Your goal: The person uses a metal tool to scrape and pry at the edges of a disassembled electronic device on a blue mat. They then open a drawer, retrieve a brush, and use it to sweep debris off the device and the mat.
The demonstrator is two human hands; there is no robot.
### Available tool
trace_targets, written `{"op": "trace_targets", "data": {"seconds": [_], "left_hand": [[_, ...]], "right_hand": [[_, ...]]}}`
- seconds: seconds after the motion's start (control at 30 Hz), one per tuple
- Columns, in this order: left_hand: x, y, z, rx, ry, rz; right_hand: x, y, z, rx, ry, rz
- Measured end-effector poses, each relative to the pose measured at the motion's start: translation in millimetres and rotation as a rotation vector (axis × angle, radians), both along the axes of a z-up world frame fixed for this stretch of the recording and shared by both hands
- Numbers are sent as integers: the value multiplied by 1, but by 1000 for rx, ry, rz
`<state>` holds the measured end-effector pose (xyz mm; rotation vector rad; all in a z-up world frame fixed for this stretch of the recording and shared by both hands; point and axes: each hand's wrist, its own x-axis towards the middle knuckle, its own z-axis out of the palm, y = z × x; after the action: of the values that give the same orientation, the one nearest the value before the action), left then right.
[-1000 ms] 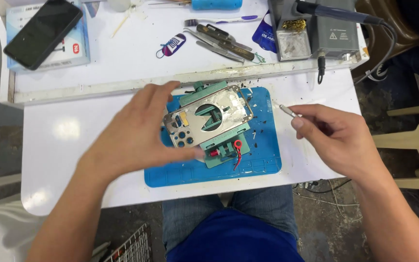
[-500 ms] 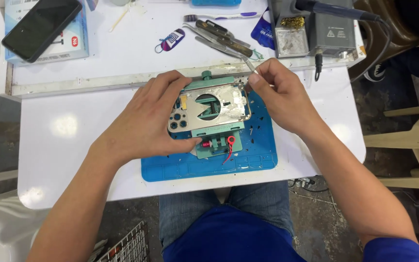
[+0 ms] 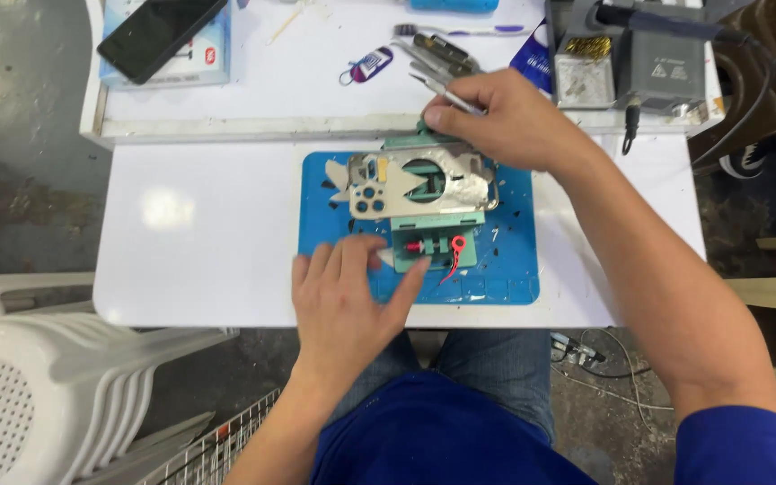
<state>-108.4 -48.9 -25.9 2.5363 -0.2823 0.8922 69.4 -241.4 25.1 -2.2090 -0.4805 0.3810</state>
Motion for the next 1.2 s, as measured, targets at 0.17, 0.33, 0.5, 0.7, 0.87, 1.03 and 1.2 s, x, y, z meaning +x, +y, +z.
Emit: {"op": "trace_targets", "data": {"seconds": [0.17,0.33,0.5,0.7,0.87,1.03,1.2], "left_hand": [[18,-1,-4,-141,320,30],[35,14,13,-373,729,-86],[73,34,23,-422,829,-271],[91,36,28,-246,769,-439],[76,31,36,-34,748,-422],[70,26,4,125,472,-411],[76,26,-14,192,342,-432]], "right_hand": [[3,5,2,-7,160,-12],[-10,-16,-3,72,345,-193],[-50,-47,-31,532,357,-371],[-92,-54,-18,242,94,-363],[-103,-79,-8,-71,-313,-246],[-95,-74,-17,-448,-871,-14],[-86,-65,-17,-380,-901,56]]}}
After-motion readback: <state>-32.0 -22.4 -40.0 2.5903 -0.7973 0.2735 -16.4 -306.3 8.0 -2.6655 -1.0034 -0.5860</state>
